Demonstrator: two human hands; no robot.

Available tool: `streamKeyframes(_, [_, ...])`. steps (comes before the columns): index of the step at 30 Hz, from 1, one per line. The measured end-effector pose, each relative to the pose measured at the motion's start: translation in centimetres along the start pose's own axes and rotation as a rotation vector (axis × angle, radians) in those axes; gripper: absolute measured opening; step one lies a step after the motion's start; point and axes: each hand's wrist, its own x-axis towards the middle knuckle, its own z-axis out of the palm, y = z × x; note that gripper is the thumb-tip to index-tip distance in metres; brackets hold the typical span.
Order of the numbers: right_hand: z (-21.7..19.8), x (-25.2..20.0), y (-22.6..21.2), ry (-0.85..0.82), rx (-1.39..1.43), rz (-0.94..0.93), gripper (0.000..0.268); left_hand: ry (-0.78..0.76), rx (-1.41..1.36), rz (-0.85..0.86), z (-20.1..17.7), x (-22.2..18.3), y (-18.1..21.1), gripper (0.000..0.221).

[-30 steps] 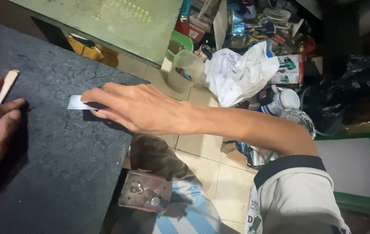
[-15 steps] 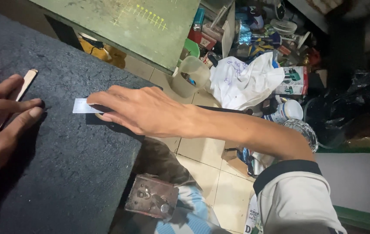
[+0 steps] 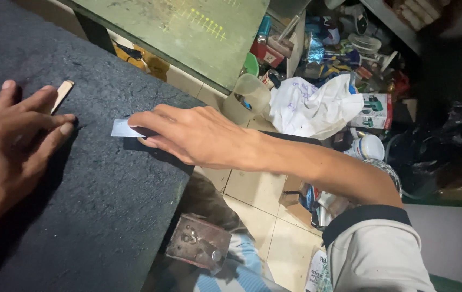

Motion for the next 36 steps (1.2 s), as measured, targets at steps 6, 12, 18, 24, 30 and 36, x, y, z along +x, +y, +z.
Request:
streamKeyframes(6, [0.4,0.2,-0.2,-0.023,-0.089,0.017,0.026,0.075,0.42,0.121,0.8,-1.6,-0.8,0.016])
streamKeyframes(12, [0.4,0.4,-1.5,0.033,-0.367,0.039,0.025,0.151,0.8,0.362,-0.6,-1.2,2.9,0.018])
streamKeyframes(18, [0.8,-0.3,-1.5,0.033,-0.26,0.08,0.024,0.065,1.14,0.206,0.5,-1.9,2.7,0.009])
streamKeyframes(24, [0.4,-1.7,-1.7,-0.002,-0.151,0.106,0.021,-0.149,1.27,0.107,1.1,-2.5,2.3,0.012])
streamKeyframes(30, [0.6,-3.1,-0.7,0.053,-0.167,0.075,0.031,-0.406,1.28,-0.069,0.7,0.2,6.9,0.018])
streamKeyframes(36, [-0.5,-4.4,-1.5,0.046,-0.18,0.135,0.028,-0.719,1.152,-0.356,0.7,4.9,11.1,0.033])
